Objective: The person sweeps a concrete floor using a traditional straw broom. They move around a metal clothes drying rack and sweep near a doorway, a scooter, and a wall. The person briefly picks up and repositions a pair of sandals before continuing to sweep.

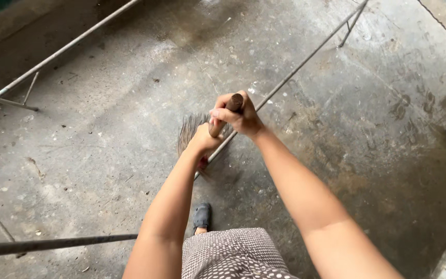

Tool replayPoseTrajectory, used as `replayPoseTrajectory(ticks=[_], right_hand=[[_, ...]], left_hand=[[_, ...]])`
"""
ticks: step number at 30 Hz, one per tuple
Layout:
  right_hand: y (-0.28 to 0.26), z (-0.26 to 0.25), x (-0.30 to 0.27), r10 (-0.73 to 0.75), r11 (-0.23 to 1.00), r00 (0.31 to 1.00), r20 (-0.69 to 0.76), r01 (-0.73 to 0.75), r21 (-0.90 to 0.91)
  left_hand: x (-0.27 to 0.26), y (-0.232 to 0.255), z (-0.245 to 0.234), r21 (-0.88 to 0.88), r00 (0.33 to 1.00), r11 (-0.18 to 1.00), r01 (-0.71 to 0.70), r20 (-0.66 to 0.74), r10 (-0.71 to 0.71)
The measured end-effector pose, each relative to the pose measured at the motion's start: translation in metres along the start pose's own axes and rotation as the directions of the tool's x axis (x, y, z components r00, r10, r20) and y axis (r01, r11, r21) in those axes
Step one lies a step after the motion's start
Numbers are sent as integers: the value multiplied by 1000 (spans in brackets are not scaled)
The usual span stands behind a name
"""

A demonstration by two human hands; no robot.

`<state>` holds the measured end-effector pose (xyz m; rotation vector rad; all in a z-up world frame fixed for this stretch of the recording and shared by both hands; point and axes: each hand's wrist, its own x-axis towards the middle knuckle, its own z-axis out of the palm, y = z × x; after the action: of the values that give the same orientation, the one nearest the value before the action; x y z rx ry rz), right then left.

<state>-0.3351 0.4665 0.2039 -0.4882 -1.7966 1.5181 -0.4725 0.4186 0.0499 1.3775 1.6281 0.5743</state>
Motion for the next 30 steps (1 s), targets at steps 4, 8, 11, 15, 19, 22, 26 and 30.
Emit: replayPoseTrajectory(ticks=[4, 8, 11, 15, 19, 22, 26, 30], right_hand=[[-17, -7, 8, -61, 998, 997, -57, 60, -29], [-79, -12, 67, -291, 948, 956, -36, 283, -145], [-130, 16, 131, -416, 871, 881, 225, 457, -182], [-150, 94, 170, -471, 634, 698, 540, 693, -343], [-109, 151, 138, -41, 661, 746, 665, 519, -542], [-70, 157, 105, 70, 589, 785, 616, 466, -661], [-41, 116, 76, -127, 673, 764, 633, 535, -511], [-6, 67, 35, -27, 968, 961, 276, 94, -231]], left_hand=[[-7, 25, -19, 23, 999, 999, -46, -10, 47], [12, 75, -45, -73, 947, 980, -187, -279, 160], [15, 97, -73, -263, 836, 866, -424, -483, 263], [4, 104, -97, -405, 772, 759, -511, -604, 197], [-2, 90, -100, -455, 781, 750, -480, -611, 130], [0, 58, -83, -350, 729, 723, -596, -614, 304], [12, -5, -51, -258, 844, 887, -383, -487, 223], [15, -69, -55, 238, 977, 953, -186, -53, 204]])
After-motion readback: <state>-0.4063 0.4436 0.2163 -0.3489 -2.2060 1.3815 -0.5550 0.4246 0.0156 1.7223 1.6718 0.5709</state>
